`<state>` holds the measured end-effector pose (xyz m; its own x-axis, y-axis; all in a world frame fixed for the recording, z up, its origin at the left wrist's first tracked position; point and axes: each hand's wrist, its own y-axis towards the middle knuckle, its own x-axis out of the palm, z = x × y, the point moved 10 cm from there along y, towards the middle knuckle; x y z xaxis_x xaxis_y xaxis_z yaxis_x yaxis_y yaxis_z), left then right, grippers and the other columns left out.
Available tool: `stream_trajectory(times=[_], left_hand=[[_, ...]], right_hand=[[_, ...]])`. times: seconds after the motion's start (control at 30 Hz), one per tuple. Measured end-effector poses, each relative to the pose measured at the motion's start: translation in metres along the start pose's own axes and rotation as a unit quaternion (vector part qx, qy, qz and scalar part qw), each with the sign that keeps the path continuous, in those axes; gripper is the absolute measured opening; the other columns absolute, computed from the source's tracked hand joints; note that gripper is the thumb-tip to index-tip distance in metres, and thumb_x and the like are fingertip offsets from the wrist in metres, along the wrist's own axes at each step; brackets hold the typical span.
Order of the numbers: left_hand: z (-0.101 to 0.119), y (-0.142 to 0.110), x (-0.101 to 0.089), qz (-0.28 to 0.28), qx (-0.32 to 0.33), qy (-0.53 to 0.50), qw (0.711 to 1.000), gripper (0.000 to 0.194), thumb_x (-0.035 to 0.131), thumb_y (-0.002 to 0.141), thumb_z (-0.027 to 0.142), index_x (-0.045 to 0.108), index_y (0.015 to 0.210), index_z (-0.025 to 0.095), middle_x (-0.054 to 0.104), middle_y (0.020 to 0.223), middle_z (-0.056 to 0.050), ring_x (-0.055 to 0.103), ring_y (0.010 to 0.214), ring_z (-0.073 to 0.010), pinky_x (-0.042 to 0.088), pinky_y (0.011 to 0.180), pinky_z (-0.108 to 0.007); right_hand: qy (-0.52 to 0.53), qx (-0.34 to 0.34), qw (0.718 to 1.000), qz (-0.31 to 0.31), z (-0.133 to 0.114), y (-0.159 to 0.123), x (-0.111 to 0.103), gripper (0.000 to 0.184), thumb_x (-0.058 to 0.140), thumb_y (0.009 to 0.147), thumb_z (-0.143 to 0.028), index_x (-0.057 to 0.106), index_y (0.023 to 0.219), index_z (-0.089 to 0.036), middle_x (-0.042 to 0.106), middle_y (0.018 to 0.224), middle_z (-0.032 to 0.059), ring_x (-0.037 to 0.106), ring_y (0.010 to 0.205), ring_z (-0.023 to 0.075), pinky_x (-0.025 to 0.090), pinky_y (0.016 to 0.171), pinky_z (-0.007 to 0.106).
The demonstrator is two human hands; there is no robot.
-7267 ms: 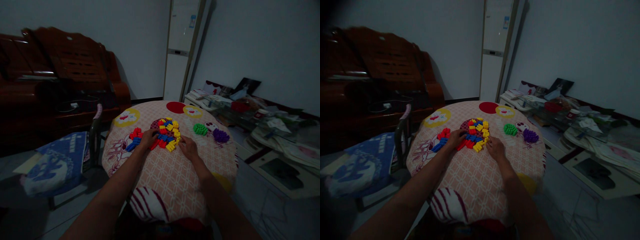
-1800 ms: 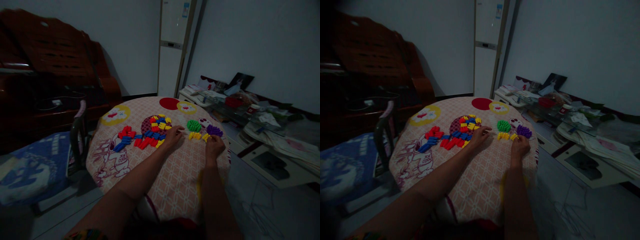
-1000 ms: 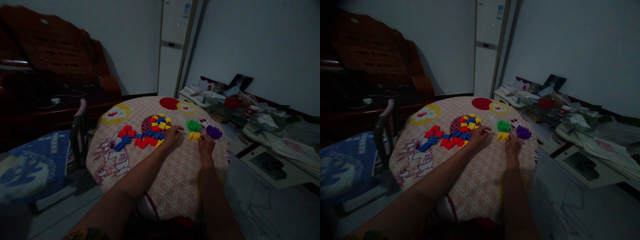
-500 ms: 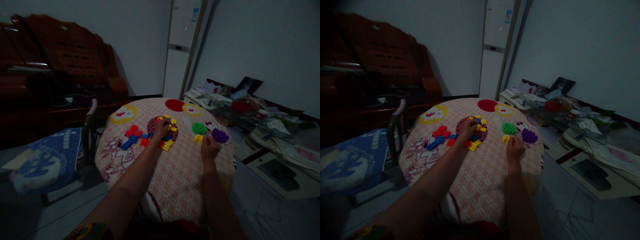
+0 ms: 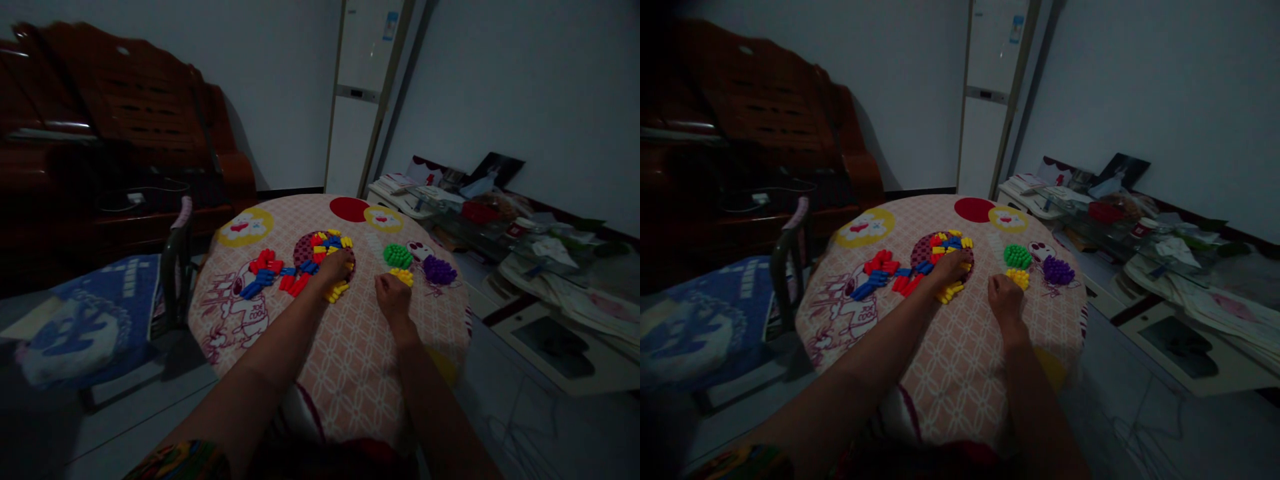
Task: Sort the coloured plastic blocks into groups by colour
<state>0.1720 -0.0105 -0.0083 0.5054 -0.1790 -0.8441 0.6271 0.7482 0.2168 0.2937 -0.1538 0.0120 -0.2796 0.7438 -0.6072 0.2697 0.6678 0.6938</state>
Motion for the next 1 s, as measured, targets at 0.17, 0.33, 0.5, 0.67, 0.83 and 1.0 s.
stream_trajectory(times=[0.17,0.33,0.5,0.67,0.83,1.0], left_hand=[[0.018,-0.003,-0.004,0.006,0.021,-0.048,0.999,0.027,0.071,0.076,0.020,0.071,0.102,0.015,0.073,0.103,-0.009,0.067,0.095,-0.0224,0.051,0.085,-0.030],[0.051,-0.006,0.006,-0.046,0.079,-0.191,0.977,0.018,0.071,0.073,0.015,0.070,0.090,0.012,0.071,0.085,-0.004,0.064,0.074,-0.0143,0.050,0.072,-0.024],[0.061,-0.009,0.016,-0.058,0.053,-0.333,0.940,0.016,0.067,0.076,0.016,0.068,0.091,0.010,0.068,0.076,0.000,0.057,0.054,-0.0085,0.044,0.054,-0.019],[0.065,-0.009,0.016,-0.018,0.060,-0.403,0.913,0.023,0.065,0.077,0.016,0.067,0.099,0.012,0.069,0.078,-0.001,0.061,0.056,-0.0084,0.046,0.056,-0.018],[0.050,-0.005,0.011,0.013,0.027,-0.392,0.920,0.023,0.058,0.078,0.009,0.068,0.099,0.011,0.066,0.068,0.001,0.061,0.055,-0.0089,0.047,0.057,-0.018],[0.040,-0.005,0.006,0.033,0.016,-0.391,0.920,0.021,0.056,0.078,0.007,0.069,0.094,0.012,0.065,0.068,0.001,0.061,0.054,-0.0084,0.046,0.055,-0.017]], right_hand=[[0.036,0.041,0.997,-0.055,0.001,-0.003,0.016,0.033,0.047,0.096,-0.040,0.066,0.079,-0.020,0.069,0.075,0.0064,0.059,0.068,0.0165,0.039,0.067,0.026],[0.099,0.096,0.990,-0.039,0.009,-0.002,0.009,0.031,0.049,0.093,-0.042,0.069,0.085,-0.020,0.070,0.077,0.0052,0.061,0.068,0.0174,0.043,0.068,0.027],[0.217,0.139,0.966,0.006,0.015,0.002,-0.004,0.029,0.057,0.084,-0.044,0.070,0.084,-0.018,0.071,0.078,0.0053,0.063,0.070,0.0183,0.049,0.067,0.029],[0.276,0.197,0.938,0.075,0.037,0.001,-0.022,0.033,0.065,0.076,-0.046,0.071,0.088,-0.015,0.072,0.079,0.0065,0.065,0.067,0.0190,0.053,0.064,0.031],[0.127,0.211,0.943,0.222,0.068,-0.008,-0.066,0.030,0.064,0.077,-0.043,0.071,0.086,-0.015,0.072,0.079,0.0077,0.065,0.068,0.0200,0.054,0.068,0.033],[-0.004,0.144,0.975,0.172,0.066,-0.002,-0.065,0.018,0.061,0.080,-0.035,0.067,0.077,-0.018,0.070,0.075,0.0079,0.061,0.067,0.0204,0.049,0.069,0.033]])
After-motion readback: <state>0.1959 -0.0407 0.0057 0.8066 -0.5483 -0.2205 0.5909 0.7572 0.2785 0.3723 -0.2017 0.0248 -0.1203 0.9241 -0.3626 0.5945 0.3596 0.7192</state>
